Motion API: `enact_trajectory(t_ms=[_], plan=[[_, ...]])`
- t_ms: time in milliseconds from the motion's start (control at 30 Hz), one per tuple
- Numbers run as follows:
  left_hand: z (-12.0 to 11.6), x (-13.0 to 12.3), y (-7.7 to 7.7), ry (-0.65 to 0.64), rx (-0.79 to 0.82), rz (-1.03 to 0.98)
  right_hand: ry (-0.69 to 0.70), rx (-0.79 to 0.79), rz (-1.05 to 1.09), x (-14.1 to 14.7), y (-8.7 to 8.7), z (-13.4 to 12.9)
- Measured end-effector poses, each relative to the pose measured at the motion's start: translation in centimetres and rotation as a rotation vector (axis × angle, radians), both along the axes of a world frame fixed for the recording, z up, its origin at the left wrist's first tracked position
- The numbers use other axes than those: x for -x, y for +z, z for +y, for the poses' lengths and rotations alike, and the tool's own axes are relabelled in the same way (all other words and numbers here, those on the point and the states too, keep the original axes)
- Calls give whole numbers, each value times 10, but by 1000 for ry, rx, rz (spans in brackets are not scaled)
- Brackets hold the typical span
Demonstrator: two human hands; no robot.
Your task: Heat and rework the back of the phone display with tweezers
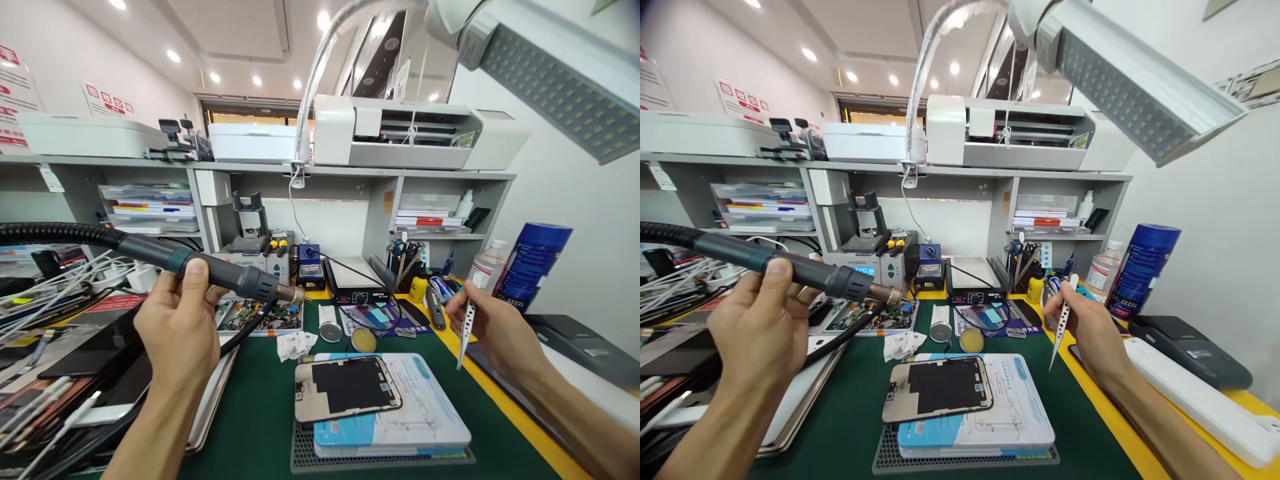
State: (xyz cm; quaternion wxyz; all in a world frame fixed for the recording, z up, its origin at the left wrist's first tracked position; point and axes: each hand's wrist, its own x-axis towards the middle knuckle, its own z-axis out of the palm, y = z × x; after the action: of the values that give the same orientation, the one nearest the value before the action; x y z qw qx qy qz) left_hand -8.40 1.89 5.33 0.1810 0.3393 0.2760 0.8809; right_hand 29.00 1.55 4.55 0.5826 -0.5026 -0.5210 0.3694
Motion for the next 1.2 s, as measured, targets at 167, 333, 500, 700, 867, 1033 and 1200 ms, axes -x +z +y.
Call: enact_trajectory(t_ms=[167,333,500,700,867,1033,1200], plan=[[-2,18,32,103,-83,23,12,-31,19,5,12,0],[6,45,82,300,-154,173,62,-41,176,15,4,14],[43,68,133,491,9,391,35,28,245,18,-22,32],[96,66,175,599,325,687,49,78,246,9,-35,36],[127,58,181,624,552,901,62,99,221,3,-39,37],[149,54,185,605,761,1074,66,93,155,8,-39,34],[154,48,189,603,937,1180,44,85,173,11,-34,32]])
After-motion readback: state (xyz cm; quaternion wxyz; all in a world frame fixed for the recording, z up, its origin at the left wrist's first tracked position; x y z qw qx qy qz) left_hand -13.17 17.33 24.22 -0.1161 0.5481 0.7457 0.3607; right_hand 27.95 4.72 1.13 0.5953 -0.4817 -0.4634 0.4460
